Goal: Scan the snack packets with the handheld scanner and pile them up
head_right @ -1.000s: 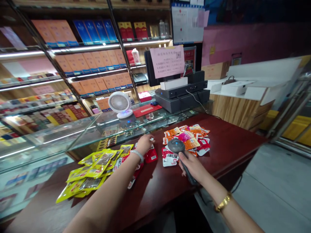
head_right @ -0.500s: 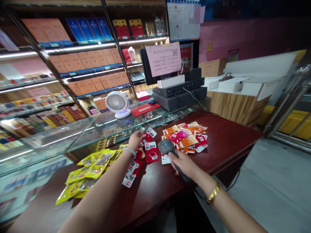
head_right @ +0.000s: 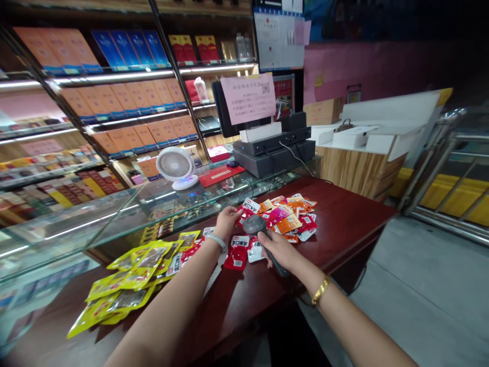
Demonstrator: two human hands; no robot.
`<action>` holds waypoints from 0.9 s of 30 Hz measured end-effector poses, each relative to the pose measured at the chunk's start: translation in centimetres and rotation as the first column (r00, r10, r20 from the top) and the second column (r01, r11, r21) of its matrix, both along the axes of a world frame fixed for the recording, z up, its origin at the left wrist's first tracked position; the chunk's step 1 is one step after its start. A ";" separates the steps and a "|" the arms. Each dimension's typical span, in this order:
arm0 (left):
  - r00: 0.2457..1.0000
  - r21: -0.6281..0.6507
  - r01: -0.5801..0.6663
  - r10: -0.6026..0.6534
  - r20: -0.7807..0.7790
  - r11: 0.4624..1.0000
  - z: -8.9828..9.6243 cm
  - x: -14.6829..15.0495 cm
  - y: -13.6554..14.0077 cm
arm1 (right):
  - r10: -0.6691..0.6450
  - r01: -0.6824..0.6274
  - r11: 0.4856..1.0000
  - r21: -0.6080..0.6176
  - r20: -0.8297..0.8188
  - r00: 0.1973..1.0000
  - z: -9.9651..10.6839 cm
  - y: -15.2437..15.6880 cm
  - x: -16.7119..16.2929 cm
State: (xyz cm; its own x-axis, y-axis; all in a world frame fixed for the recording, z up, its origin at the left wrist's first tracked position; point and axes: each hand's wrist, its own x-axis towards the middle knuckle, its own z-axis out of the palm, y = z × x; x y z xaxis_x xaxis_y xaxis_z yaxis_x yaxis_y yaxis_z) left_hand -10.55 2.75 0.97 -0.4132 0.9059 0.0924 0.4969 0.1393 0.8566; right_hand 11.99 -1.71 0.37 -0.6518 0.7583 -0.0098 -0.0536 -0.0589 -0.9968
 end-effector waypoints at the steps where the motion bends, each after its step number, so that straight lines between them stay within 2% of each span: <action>1: 0.998 -0.015 0.048 -0.047 0.042 0.999 0.0 0.7 0.3 | -0.012 0.012 1.000 -0.002 -0.001 1.000 -0.1 0.0 0.4; 3: 0.988 -0.030 0.154 -0.153 0.028 0.988 0.3 1.7 0.6 | -0.040 0.040 0.999 -0.014 0.003 0.999 -0.2 -0.1 1.0; 5: 0.958 -0.095 0.205 -0.219 -0.185 0.974 1.0 1.7 0.1 | -0.058 0.058 0.998 -0.019 0.010 0.998 -0.2 -0.3 1.5; 6: 0.912 -0.151 0.196 -0.237 -0.335 0.969 1.5 1.5 -0.5 | -0.058 0.058 0.998 -0.016 0.016 0.998 -0.2 -0.4 1.7; 8: 0.754 -0.311 0.130 -0.297 -0.586 0.942 2.4 0.5 -2.1 | -0.043 0.043 0.999 -0.003 0.029 0.999 -0.3 -0.7 2.0; 10: 0.610 -0.464 0.067 -0.404 -0.682 0.883 2.9 -0.4 -3.9 | -0.018 0.018 1.000 0.011 0.044 0.999 -0.6 -0.9 2.1; 12: 0.559 -0.542 0.064 -0.480 -0.676 0.838 3.0 -1.1 -5.4 | 0.003 -0.004 1.000 0.020 0.057 0.998 -0.9 -1.0 2.0; 14: 0.583 -0.550 0.102 -0.498 -0.642 0.829 2.6 -1.4 -6.4 | 0.016 -0.018 0.999 0.031 0.071 0.997 -1.3 -1.2 1.9; 17: 0.687 -0.520 0.144 -0.463 -0.560 0.842 1.7 -1.6 -6.8 | 0.034 -0.039 0.998 0.045 0.094 0.995 -1.5 -1.5 1.9; 22: 0.876 -0.311 0.046 -0.188 -0.445 0.949 1.2 -2.3 -6.2 | 0.071 -0.076 0.996 0.043 0.112 0.991 -1.1 -2.1 2.4; 24: 0.915 -0.216 0.016 -0.101 -0.389 0.976 1.3 -2.6 -5.9 | 0.106 -0.111 0.993 0.043 0.112 0.988 -0.9 -2.4 2.5; 27: 0.940 -0.101 0.002 -0.036 -0.340 0.995 1.4 -2.9 -5.6 | 0.176 -0.182 0.982 0.041 0.119 0.977 -0.6 -2.9 2.4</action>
